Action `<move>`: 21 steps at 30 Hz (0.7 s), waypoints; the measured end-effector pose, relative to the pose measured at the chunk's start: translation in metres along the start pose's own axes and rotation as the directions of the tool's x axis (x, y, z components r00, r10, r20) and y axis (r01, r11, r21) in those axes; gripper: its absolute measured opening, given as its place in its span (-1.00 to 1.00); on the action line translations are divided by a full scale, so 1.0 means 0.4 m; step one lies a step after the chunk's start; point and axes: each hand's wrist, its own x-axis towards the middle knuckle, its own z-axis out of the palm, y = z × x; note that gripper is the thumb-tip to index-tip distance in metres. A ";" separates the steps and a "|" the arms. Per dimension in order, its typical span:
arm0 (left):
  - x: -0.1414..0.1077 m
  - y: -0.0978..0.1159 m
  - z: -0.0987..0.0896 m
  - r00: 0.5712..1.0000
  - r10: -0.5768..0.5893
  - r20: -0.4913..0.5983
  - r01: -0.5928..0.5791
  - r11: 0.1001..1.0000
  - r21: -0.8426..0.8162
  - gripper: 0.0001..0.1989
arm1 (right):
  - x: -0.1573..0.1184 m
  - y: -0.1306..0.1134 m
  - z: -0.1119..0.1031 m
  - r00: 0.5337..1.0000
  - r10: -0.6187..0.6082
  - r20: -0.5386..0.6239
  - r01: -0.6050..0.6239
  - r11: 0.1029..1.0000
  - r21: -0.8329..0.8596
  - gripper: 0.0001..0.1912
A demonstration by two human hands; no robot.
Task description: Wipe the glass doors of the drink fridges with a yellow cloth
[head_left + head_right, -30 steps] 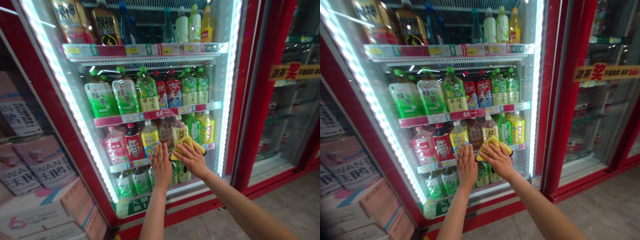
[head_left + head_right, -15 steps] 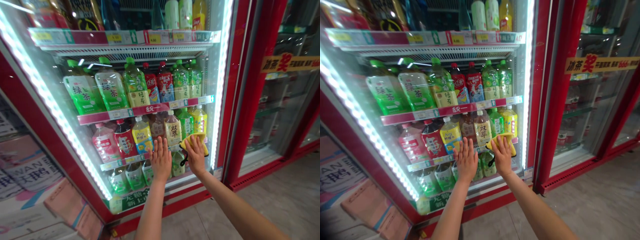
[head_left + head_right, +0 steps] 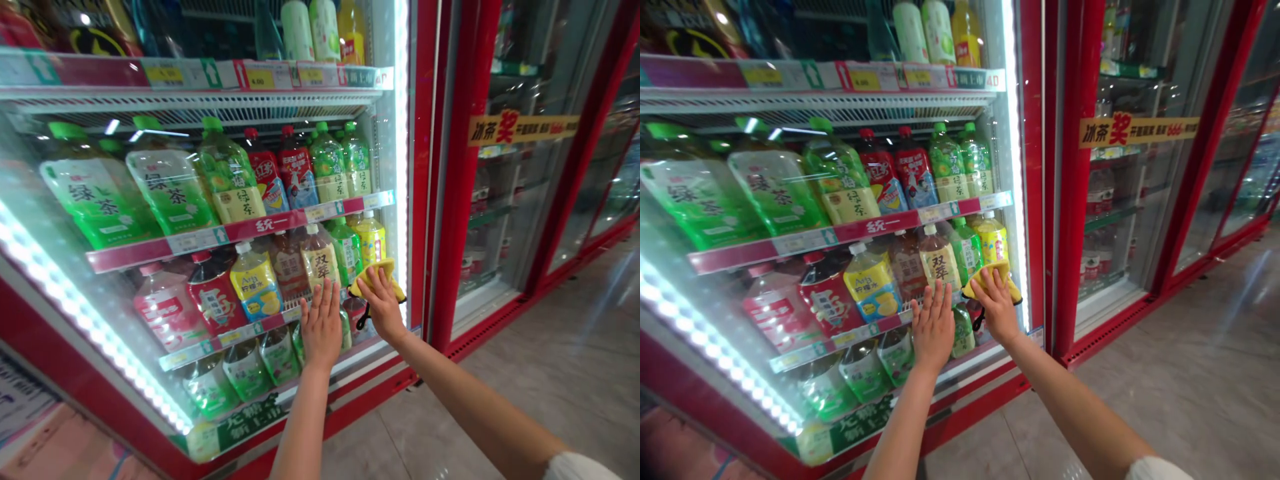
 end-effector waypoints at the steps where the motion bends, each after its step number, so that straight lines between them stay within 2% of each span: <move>1: 0.000 0.004 0.001 1.000 0.013 0.000 -0.013 1.000 0.001 -0.26 | 0.014 0.015 -0.006 1.000 -0.025 0.018 0.025 1.000 -0.001 -0.34; 4: -0.005 0.014 0.005 0.998 0.045 0.040 -0.044 0.999 -0.021 -0.25 | 0.040 0.071 -0.022 0.997 0.029 -0.065 -0.029 1.000 -0.001 -0.41; 6: -0.008 0.016 0.006 0.996 0.048 0.075 -0.045 0.998 -0.044 -0.23 | 0.022 0.091 -0.019 0.976 0.132 -0.173 -0.133 0.991 0.002 -0.43; 8: -0.009 0.015 0.006 0.994 0.042 0.099 -0.035 0.997 -0.070 -0.21 | -0.009 0.085 -0.007 0.953 0.197 -0.230 -0.202 0.979 0.004 -0.41; 11: -0.007 0.014 0.004 0.992 0.040 0.121 -0.027 0.994 -0.105 -0.19 | -0.019 0.059 0.003 0.971 0.160 -0.181 -0.160 0.987 0.015 -0.39; 15: -0.004 0.027 0.013 0.995 0.004 0.096 0.007 0.993 -0.121 -0.18 | 0.052 0.081 -0.023 0.992 0.065 -0.110 -0.065 0.998 0.010 -0.42; 18: 0.002 0.058 0.029 0.998 -0.004 0.057 0.011 0.993 -0.116 -0.21 | 0.055 0.122 -0.038 0.968 0.163 -0.189 -0.169 0.986 -0.013 -0.42; 21: 0.013 0.100 0.050 0.995 0.060 0.079 -0.049 0.990 -0.133 -0.22 | -0.005 0.129 -0.032 0.929 0.275 -0.248 -0.286 0.958 -0.008 -0.38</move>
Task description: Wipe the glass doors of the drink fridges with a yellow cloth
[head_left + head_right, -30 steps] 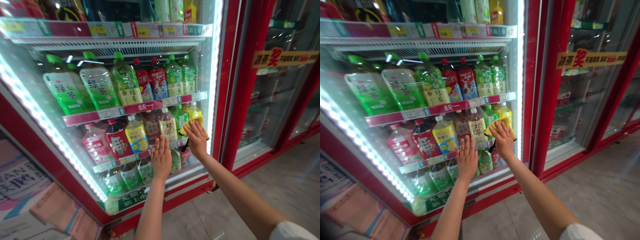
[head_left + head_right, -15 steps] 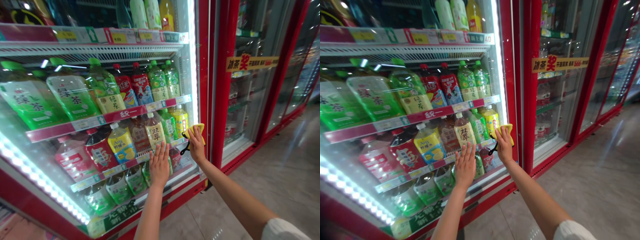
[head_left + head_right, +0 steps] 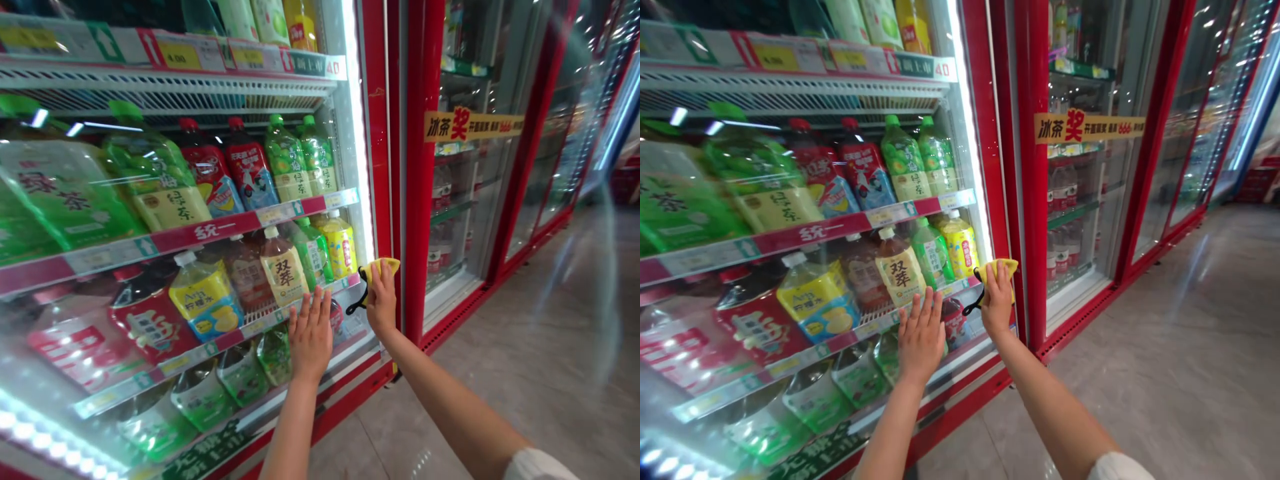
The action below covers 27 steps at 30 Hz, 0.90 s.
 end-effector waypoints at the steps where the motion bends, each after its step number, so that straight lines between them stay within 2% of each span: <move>1: 0.005 0.012 0.009 0.999 0.025 0.023 -0.025 1.000 -0.010 -0.22 | -0.018 0.001 -0.002 1.000 -0.007 0.020 0.007 1.000 0.007 -0.37; 3: 0.013 0.029 0.027 0.995 0.065 0.074 -0.063 0.998 -0.029 -0.19 | -0.029 -0.004 -0.007 0.993 -0.081 0.081 0.078 0.996 0.036 -0.37; 6: 0.012 0.041 0.058 0.991 0.068 0.120 -0.066 0.998 -0.023 -0.12 | 0.015 -0.002 -0.011 0.982 -0.160 0.105 0.155 0.986 0.056 -0.40; 9: 0.000 0.044 0.091 0.993 0.030 0.115 -0.031 1.000 0.007 -0.04 | 0.040 0.018 -0.004 0.995 -0.102 0.020 0.101 0.993 0.055 -0.38; 12: -0.013 0.048 0.115 0.995 -0.004 0.099 0.001 1.000 0.025 -0.02 | -0.015 0.029 0.014 0.997 0.021 -0.071 -0.016 0.998 0.064 -0.32; 14: -0.017 0.050 0.125 0.996 -0.014 0.090 0.011 0.999 0.035 -0.04 | -0.060 0.024 0.025 0.996 0.059 -0.067 -0.055 0.996 0.067 -0.30; 16: -0.018 0.052 0.130 0.997 -0.015 0.079 0.011 0.999 0.044 -0.05 | -0.072 0.015 0.029 0.998 0.044 -0.038 -0.041 0.997 0.073 -0.29; 18: -0.017 0.053 0.132 0.998 -0.014 0.068 0.010 0.999 0.049 -0.05 | -0.049 0.015 0.025 1.000 0.014 -0.027 -0.012 0.997 0.077 -0.30; 22: -0.015 0.056 0.135 0.999 -0.018 0.029 0.016 0.998 0.053 -0.05 | -0.011 0.061 0.002 0.998 -0.037 -0.045 0.042 0.992 0.122 -0.33; 24: -0.013 0.056 0.135 1.000 -0.010 0.021 0.009 0.998 0.064 -0.05 | -0.050 0.097 -0.005 0.997 -0.030 -0.071 0.041 0.987 0.157 -0.31; 27: -0.011 0.057 0.129 1.000 0.020 0.024 -0.022 0.996 0.084 -0.07 | -0.158 0.141 0.002 0.995 0.067 -0.072 -0.058 0.990 0.128 -0.28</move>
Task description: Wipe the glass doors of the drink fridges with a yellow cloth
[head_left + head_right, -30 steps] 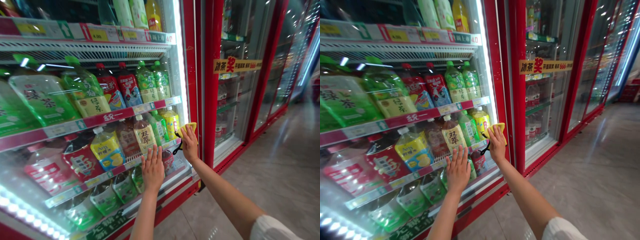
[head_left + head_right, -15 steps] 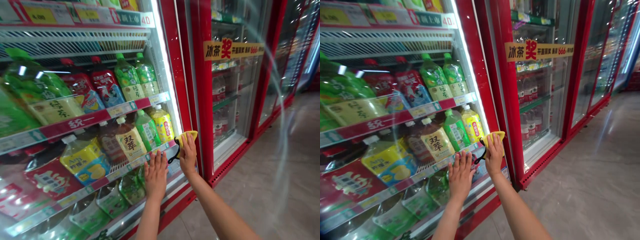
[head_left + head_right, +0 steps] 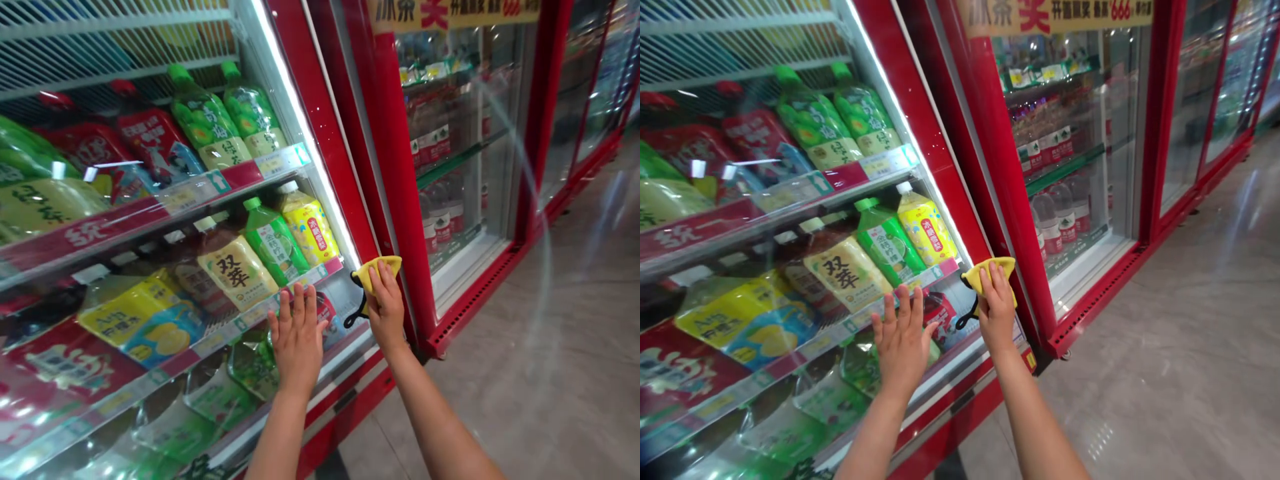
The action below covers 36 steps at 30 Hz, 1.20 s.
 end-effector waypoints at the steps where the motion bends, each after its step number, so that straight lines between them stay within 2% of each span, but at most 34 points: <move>1: 0.000 0.000 -0.004 1.000 0.014 -0.001 -0.014 1.000 0.006 -0.09 | -0.030 0.011 0.004 0.999 0.039 -0.006 -0.039 0.999 -0.029 -0.28; 4: -0.011 -0.004 -0.021 0.999 0.048 0.011 -0.048 0.999 0.024 -0.15 | -0.058 0.016 0.031 0.993 0.106 -0.051 -0.109 0.992 -0.070 -0.26; 9: -0.073 -0.041 -0.055 0.990 0.094 0.105 -0.099 0.994 0.037 -0.20 | 0.008 -0.030 0.054 0.996 0.080 -0.027 -0.080 0.996 -0.036 -0.27; 12: -0.118 -0.072 -0.066 0.985 0.111 0.134 -0.117 0.993 0.034 -0.19 | -0.038 -0.029 0.035 0.993 -0.046 0.105 0.053 0.996 -0.069 -0.27; 14: -0.143 -0.087 -0.070 0.988 0.091 0.127 -0.096 0.995 0.033 -0.18 | -0.098 0.000 0.016 0.969 -0.162 0.189 0.179 0.981 -0.074 -0.27; 15: -0.154 -0.092 -0.072 0.990 0.075 0.119 -0.080 0.996 0.033 -0.17 | -0.125 0.018 0.009 0.961 -0.195 0.195 0.213 0.974 -0.076 -0.27; 18: -0.179 -0.100 -0.084 0.995 0.046 0.091 -0.049 0.998 0.027 -0.18 | -0.151 0.045 0.009 0.986 -0.118 0.122 0.130 0.987 -0.095 -0.25; 20: -0.191 -0.104 -0.097 0.995 0.043 0.085 -0.045 0.999 0.020 -0.18 | -0.127 0.020 0.030 0.998 -0.024 0.058 0.029 0.996 -0.087 -0.25; 22: -0.201 -0.110 -0.112 0.994 0.039 0.100 -0.040 0.999 0.010 -0.18 | -0.100 -0.030 0.053 0.998 0.001 0.056 0.003 0.998 -0.070 -0.25; 25: -0.214 -0.127 -0.130 0.989 0.045 0.143 -0.042 0.999 -0.021 -0.16 | -0.098 -0.081 0.060 0.981 -0.103 0.162 0.111 0.993 -0.039 -0.24; 27: -0.218 -0.139 -0.135 0.985 0.065 0.158 -0.060 0.997 -0.040 -0.16 | -0.120 -0.070 0.040 0.958 -0.192 0.212 0.198 0.980 -0.009 -0.25; 29: -0.221 -0.148 -0.135 0.985 0.078 0.151 -0.073 0.996 -0.043 -0.15 | -0.138 -0.034 0.017 0.951 -0.223 0.214 0.228 0.974 0.005 -0.25; 32: -0.228 -0.150 -0.134 0.990 0.051 0.128 -0.048 0.998 -0.027 -0.14 | -0.131 -0.010 0.014 0.979 -0.122 0.164 0.125 0.992 -0.008 -0.27; 34: -0.239 -0.148 -0.136 0.994 0.023 0.103 -0.021 1.000 -0.020 -0.14 | -0.113 -0.045 0.038 0.991 -0.021 0.136 0.025 0.999 -0.028 -0.26; 36: -0.253 -0.150 -0.139 0.996 0.013 0.092 -0.011 1.000 -0.022 -0.14 | -0.107 -0.112 0.069 0.989 0.017 0.149 -0.010 0.999 -0.051 -0.23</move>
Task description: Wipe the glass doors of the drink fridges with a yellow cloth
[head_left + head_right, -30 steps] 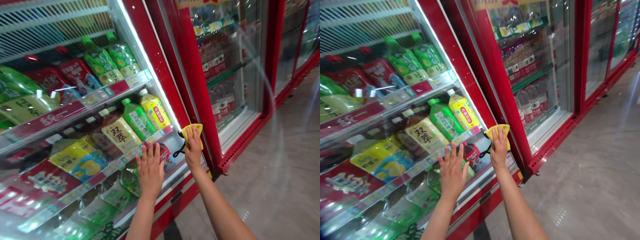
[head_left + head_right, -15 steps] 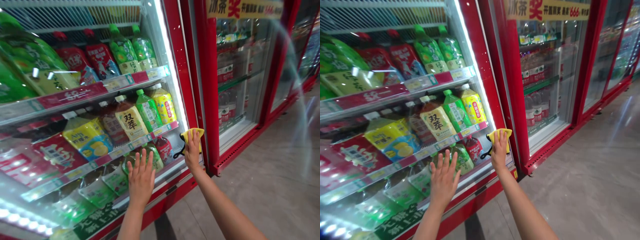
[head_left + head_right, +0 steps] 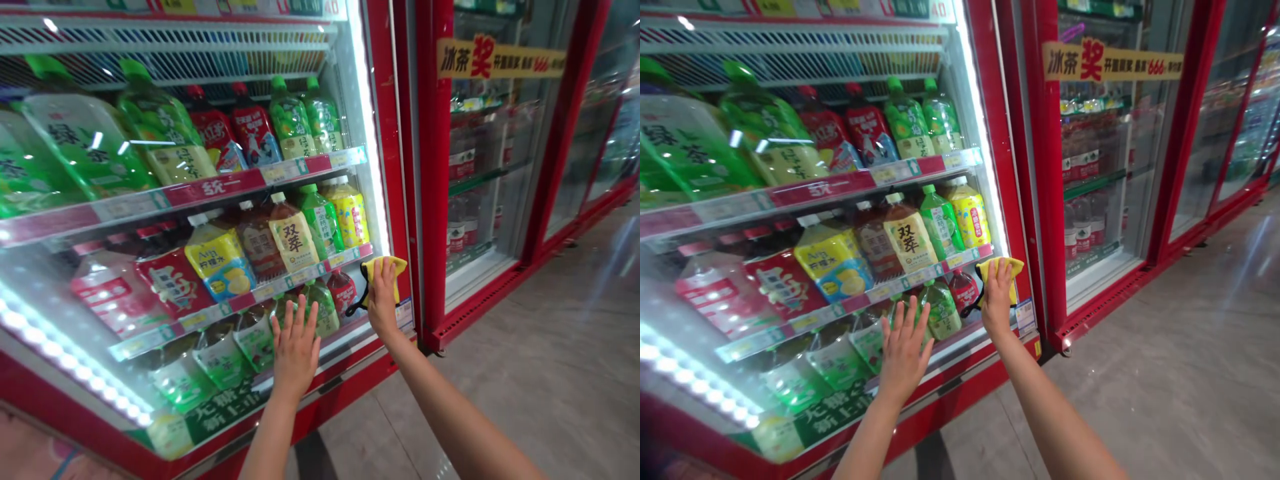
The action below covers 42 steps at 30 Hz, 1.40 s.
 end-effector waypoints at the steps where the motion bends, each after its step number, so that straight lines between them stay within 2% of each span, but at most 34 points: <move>1: -0.008 -0.004 -0.001 1.000 0.000 0.001 0.000 1.000 -0.001 -0.14 | -0.004 -0.036 0.011 1.000 -0.017 0.025 0.018 1.000 -0.015 -0.22; 4: -0.034 -0.025 -0.003 1.000 -0.020 -0.006 0.020 1.000 0.009 -0.16 | -0.052 -0.097 0.017 0.968 -0.196 0.156 0.206 0.977 -0.054 -0.23; 6: -0.050 -0.044 -0.002 0.998 -0.046 -0.032 0.047 0.999 0.023 -0.18 | -0.087 -0.083 0.000 0.908 -0.345 0.236 0.366 0.929 -0.050 -0.26; 7: -0.058 -0.054 -0.002 0.997 -0.056 -0.044 0.058 0.998 0.027 -0.18 | -0.097 -0.066 -0.010 0.890 -0.384 0.246 0.407 0.912 -0.049 -0.27; 8: -0.066 -0.063 -0.001 0.996 -0.065 -0.057 0.067 0.997 0.029 -0.18 | -0.100 -0.048 -0.018 0.892 -0.389 0.230 0.411 0.910 -0.054 -0.28; 9: -0.074 -0.072 -0.002 0.995 -0.072 -0.070 0.074 0.997 0.029 -0.17 | -0.096 -0.033 -0.022 0.914 -0.359 0.189 0.376 0.925 -0.061 -0.28; 11: -0.088 -0.087 -0.005 0.992 -0.085 -0.094 0.087 0.996 0.025 -0.15 | -0.070 -0.029 -0.016 0.969 -0.235 0.072 0.240 0.969 -0.057 -0.30; 14: -0.108 -0.109 -0.015 0.991 -0.086 -0.102 0.088 0.996 0.023 -0.14 | -0.039 -0.100 0.025 0.993 -0.114 -0.017 0.114 0.993 -0.017 -0.31; 16: -0.120 -0.124 -0.022 0.992 -0.082 -0.092 0.085 0.996 0.026 -0.14 | -0.051 -0.166 0.053 0.991 -0.132 0.034 0.133 0.991 -0.034 -0.31; 18: -0.131 -0.140 -0.027 0.992 -0.088 -0.093 0.091 0.995 0.030 -0.14 | -0.088 -0.204 0.065 0.964 -0.228 0.136 0.238 0.969 -0.067 -0.32; 20: -0.142 -0.157 -0.031 0.990 -0.098 -0.103 0.102 0.994 0.031 -0.14 | -0.131 -0.198 0.058 0.900 -0.374 0.224 0.398 0.914 -0.073 -0.34; 22: -0.153 -0.172 -0.036 0.988 -0.108 -0.112 0.112 0.993 0.033 -0.13 | -0.159 -0.159 0.041 0.857 -0.462 0.229 0.487 0.871 -0.066 -0.35; 24: -0.164 -0.186 -0.042 0.987 -0.113 -0.112 0.118 0.992 0.038 -0.13 | -0.161 -0.125 0.031 0.886 -0.434 0.163 0.449 0.890 -0.072 -0.35; 26: -0.174 -0.200 -0.051 0.988 -0.117 -0.097 0.122 0.991 0.048 -0.13 | -0.140 -0.130 0.040 0.942 -0.328 0.073 0.333 0.940 -0.073 -0.34; 28: -0.183 -0.213 -0.059 0.989 -0.125 -0.081 0.130 0.989 0.064 -0.13 | -0.111 -0.183 0.065 0.972 -0.233 0.005 0.233 0.971 -0.056 -0.31; 30: -0.190 -0.225 -0.064 0.987 -0.138 -0.080 0.145 0.986 0.083 -0.12 | -0.092 -0.264 0.095 0.983 -0.184 -0.004 0.184 0.982 -0.045 -0.29; 32: -0.197 -0.235 -0.067 0.984 -0.147 -0.097 0.156 0.983 0.098 -0.09 | -0.094 -0.336 0.114 0.975 -0.214 0.055 0.216 0.975 -0.048 -0.29; 34: -0.202 -0.243 -0.068 0.984 -0.144 -0.107 0.155 0.982 0.109 -0.08 | -0.114 -0.364 0.115 0.935 -0.322 0.152 0.333 0.942 -0.052 -0.33; 36: -0.207 -0.249 -0.069 0.985 -0.132 -0.110 0.144 0.983 0.112 -0.09 | -0.138 -0.341 0.098 0.848 -0.468 0.250 0.489 0.872 -0.026 -0.38; 38: -0.210 -0.252 -0.070 0.985 -0.124 -0.118 0.137 0.985 0.107 -0.09 | -0.149 -0.288 0.072 0.766 -0.567 0.302 0.593 0.805 0.010 -0.41; 39: -0.211 -0.253 -0.071 0.985 -0.124 -0.123 0.137 0.985 0.102 -0.09 | -0.145 -0.261 0.060 0.755 -0.583 0.299 0.607 0.794 0.015 -0.41; 40: -0.211 -0.253 -0.071 0.984 -0.128 -0.125 0.140 0.985 0.097 -0.08 | -0.135 -0.242 0.051 0.770 -0.575 0.276 0.596 0.803 0.010 -0.41; 42: -0.212 -0.252 -0.071 0.983 -0.136 -0.123 0.148 0.985 0.091 -0.07 | -0.105 -0.238 0.047 0.842 -0.503 0.194 0.515 0.857 -0.013 -0.41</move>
